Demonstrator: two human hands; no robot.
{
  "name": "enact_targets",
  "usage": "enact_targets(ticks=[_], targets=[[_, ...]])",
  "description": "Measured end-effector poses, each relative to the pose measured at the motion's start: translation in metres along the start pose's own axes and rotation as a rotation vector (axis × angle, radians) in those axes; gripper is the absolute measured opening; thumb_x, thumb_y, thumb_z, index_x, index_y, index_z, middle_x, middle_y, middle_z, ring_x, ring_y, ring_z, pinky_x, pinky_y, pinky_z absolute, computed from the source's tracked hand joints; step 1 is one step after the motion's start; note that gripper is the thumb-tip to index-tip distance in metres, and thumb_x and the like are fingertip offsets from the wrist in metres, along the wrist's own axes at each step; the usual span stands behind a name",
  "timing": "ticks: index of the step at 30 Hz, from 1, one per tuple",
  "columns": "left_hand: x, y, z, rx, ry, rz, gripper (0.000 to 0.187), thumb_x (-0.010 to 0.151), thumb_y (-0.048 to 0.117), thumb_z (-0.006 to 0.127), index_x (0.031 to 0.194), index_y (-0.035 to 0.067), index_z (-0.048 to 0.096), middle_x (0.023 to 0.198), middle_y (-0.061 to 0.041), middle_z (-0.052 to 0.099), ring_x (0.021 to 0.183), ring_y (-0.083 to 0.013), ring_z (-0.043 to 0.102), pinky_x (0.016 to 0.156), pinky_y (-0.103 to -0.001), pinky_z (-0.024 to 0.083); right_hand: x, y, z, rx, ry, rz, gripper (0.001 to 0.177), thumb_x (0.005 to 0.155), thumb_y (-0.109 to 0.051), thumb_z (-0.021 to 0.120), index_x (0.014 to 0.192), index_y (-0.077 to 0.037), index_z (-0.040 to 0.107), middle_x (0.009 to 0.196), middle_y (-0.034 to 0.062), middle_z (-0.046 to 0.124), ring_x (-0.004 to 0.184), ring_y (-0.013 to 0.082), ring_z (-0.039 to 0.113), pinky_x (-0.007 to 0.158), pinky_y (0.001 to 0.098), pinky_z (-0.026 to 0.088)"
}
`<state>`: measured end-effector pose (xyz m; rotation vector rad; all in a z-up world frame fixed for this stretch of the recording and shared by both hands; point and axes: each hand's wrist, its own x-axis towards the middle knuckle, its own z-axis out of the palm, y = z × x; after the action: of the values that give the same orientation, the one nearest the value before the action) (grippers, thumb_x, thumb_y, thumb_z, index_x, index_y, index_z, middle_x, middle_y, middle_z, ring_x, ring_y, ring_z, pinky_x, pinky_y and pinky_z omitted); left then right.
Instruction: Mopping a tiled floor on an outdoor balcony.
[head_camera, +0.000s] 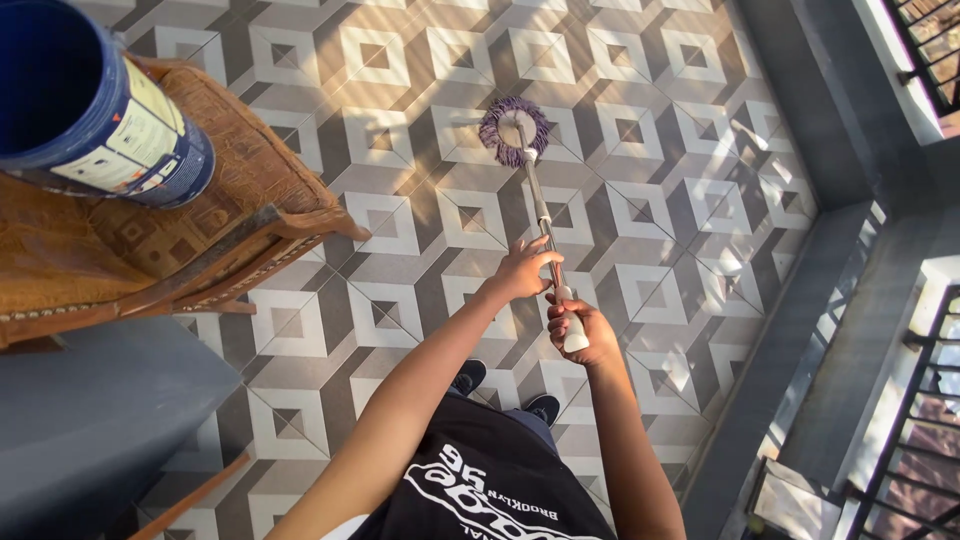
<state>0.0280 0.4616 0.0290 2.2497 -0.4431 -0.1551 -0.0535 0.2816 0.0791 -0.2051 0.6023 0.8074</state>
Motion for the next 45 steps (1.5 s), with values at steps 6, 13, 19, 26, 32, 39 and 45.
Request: enact_targets(ticks=[6, 13, 19, 26, 32, 39, 45], targets=[[0.01, 0.042, 0.084, 0.28, -0.428, 0.108, 0.095, 0.055, 0.029, 0.09, 0.143, 0.032, 0.053, 0.164, -0.013, 0.032, 0.15, -0.0561, 0.016, 0.107, -0.061, 0.032, -0.066, -0.011, -0.052, 0.105, 0.116, -0.216, 0.029, 0.095, -0.016, 0.059, 0.12, -0.004, 0.05, 0.085, 0.0043, 0.056, 0.059, 0.0097, 0.053, 0.051, 0.0241, 0.048], [-0.029, 0.153, 0.101, -0.245, -0.447, 0.524, 0.025, 0.076, 0.037, 0.083, 0.081, 0.019, 0.067, 0.112, -0.002, 0.073, 0.14, -0.017, 0.052, 0.128, -0.051, 0.012, -0.217, 0.093, 0.036, 0.575, -0.166, -0.417, 0.041, 0.098, -0.01, 0.056, 0.13, 0.013, 0.043, 0.091, 0.0082, 0.053, 0.067, 0.0111, 0.055, 0.055, 0.0249, 0.052], [-0.04, 0.115, 0.137, -0.293, -0.366, 0.522, 0.019, 0.081, 0.03, 0.081, 0.085, 0.018, 0.068, 0.127, -0.003, 0.067, 0.132, -0.0268, 0.053, 0.125, -0.047, 0.025, -0.153, 0.1, -0.039, 0.35, 0.164, -0.565, 0.022, 0.099, -0.014, 0.057, 0.116, -0.003, 0.048, 0.089, 0.0054, 0.056, 0.062, 0.0099, 0.053, 0.05, 0.0231, 0.047], [-0.076, 0.101, 0.194, 0.395, -0.535, 0.486, 0.061, 0.058, 0.02, 0.082, 0.117, 0.019, 0.065, 0.153, -0.027, 0.044, 0.144, -0.0614, 0.026, 0.108, -0.068, 0.019, -0.128, 0.129, -0.115, 0.206, 0.535, -0.68, 0.023, 0.101, -0.019, 0.059, 0.118, -0.004, 0.053, 0.087, 0.0049, 0.06, 0.057, 0.0082, 0.052, 0.045, 0.0213, 0.047], [-0.175, 0.218, 0.176, -0.428, -0.671, 0.848, 0.02, 0.078, 0.023, 0.08, 0.089, 0.016, 0.065, 0.125, -0.008, 0.067, 0.124, -0.027, 0.059, 0.123, -0.059, 0.022, -0.295, 0.241, -0.047, 0.819, 0.104, -0.793, 0.024, 0.103, -0.02, 0.057, 0.121, -0.004, 0.056, 0.093, 0.0126, 0.058, 0.059, 0.0107, 0.053, 0.046, 0.0209, 0.048], [-0.288, 0.223, 0.177, -0.63, -0.859, 0.845, 0.028, 0.086, 0.027, 0.081, 0.089, 0.015, 0.056, 0.122, 0.002, 0.071, 0.13, -0.03, 0.055, 0.127, -0.045, 0.032, -0.305, 0.355, -0.088, 0.823, 0.039, -0.945, 0.023, 0.104, -0.016, 0.055, 0.125, -0.006, 0.053, 0.096, 0.0124, 0.058, 0.064, 0.0123, 0.054, 0.051, 0.0237, 0.049], [-0.415, 0.197, 0.198, 0.325, -0.991, 0.68, 0.035, 0.07, 0.022, 0.079, 0.104, 0.025, 0.072, 0.15, -0.013, 0.045, 0.146, -0.0649, 0.013, 0.109, -0.08, 0.008, -0.28, 0.47, -0.167, 0.684, 0.52, -0.935, 0.033, 0.1, -0.021, 0.059, 0.132, -0.019, 0.054, 0.09, 0.0095, 0.062, 0.058, 0.0101, 0.053, 0.044, 0.0207, 0.046]])
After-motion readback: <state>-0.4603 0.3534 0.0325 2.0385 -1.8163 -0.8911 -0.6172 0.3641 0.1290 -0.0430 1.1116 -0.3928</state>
